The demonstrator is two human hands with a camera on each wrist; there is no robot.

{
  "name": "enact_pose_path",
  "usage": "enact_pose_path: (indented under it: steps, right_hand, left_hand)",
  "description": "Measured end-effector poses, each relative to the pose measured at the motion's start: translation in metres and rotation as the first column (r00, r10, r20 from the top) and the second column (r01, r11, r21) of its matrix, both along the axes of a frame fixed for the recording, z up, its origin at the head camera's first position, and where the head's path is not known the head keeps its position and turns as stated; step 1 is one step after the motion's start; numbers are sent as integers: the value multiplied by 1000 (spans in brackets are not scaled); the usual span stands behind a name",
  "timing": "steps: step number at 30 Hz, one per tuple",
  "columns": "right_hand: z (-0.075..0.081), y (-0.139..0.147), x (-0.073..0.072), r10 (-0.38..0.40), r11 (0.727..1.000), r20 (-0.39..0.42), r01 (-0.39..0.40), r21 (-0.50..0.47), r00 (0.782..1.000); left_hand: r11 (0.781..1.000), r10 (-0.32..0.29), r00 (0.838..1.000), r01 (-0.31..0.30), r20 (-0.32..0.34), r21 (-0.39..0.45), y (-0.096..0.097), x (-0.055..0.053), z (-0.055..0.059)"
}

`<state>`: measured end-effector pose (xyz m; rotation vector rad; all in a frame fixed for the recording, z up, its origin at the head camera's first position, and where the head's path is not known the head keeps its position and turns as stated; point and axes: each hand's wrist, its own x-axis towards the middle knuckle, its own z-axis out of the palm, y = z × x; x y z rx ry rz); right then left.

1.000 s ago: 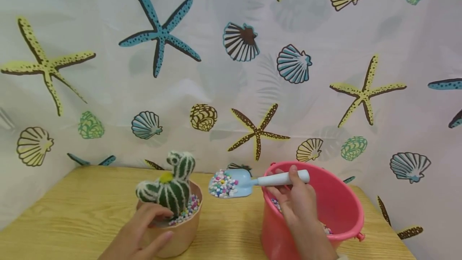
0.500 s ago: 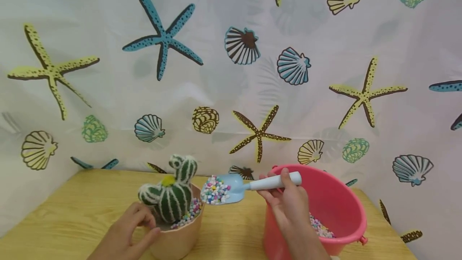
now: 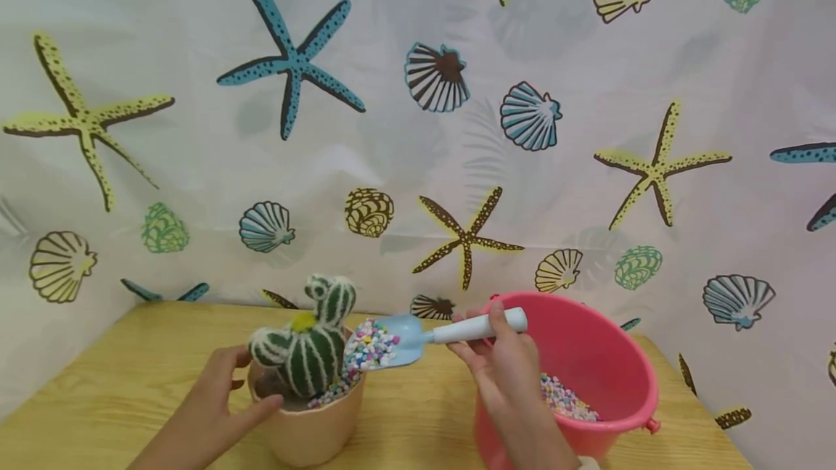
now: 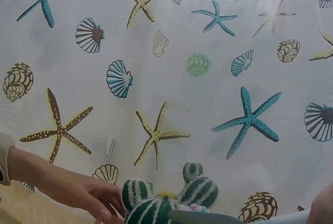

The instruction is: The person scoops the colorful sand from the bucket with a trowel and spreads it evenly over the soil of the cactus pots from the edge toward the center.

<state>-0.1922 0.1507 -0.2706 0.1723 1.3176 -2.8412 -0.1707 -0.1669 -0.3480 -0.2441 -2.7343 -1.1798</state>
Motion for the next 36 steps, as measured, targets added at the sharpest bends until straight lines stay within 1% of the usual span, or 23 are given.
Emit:
enact_pose_path:
  steps: [3,7,11,13,17,21,24,26,28,29,31,33,34,36]
  right_hand:
    - [0,-4,2,-4,1000,8,4,-8,1000]
    - [0,-8,6,-11,1000,17,11,5,1000]
    - [-3,-11,9,-14,1000,28,13,21,1000]
    - [-3,-13,10,-20,1000,34,20,19,999]
    - [-3,-14,10,-33,999,40,33,8,999]
    - [-2,-17,10,-37,999,30,37,16,999]
    - [-1,-20,10,-40,999,19,39,28,999]
    - [-1,-21,10,-43,999,21,42,33,999]
    - [0,-23,9,-43,999,27,43,30,999]
    - [0,-24,9,-45,999,29,44,30,999]
    - [1,-24,9,-44,999,30,43,31,999]
    - [1,-24,9,-41,999,25,41,29,999]
    - [1,-24,9,-39,999,19,38,24,999]
    - [0,-25,9,-32,999,11,32,19,999]
  left_hand:
    - [997,-65,996,63,61,44,-3,-5,-1]
    - [984,-147,982,132,121,121,-6,-12,-5]
    - [973,-192,973,172,125,151,-8,-16,-9]
    - [976,-190,974,173,120,136,-8,-16,-8]
    - [989,-148,980,144,133,42,-7,-13,-3]
    - [993,-76,987,88,140,-82,0,-7,3]
    - [981,19,991,8,135,-196,7,-2,6]
    - [964,82,988,-46,129,-261,12,0,8]
    - [950,134,980,-85,145,-301,14,1,10]
    - [950,138,978,-87,154,-299,13,0,11]
    - [966,99,977,-48,189,-256,6,-3,12]
    - [985,17,979,18,203,-170,-3,-7,8]
    - [990,-25,977,54,213,-128,-8,-8,6]
    - [991,-101,971,118,218,-67,-17,-11,1]
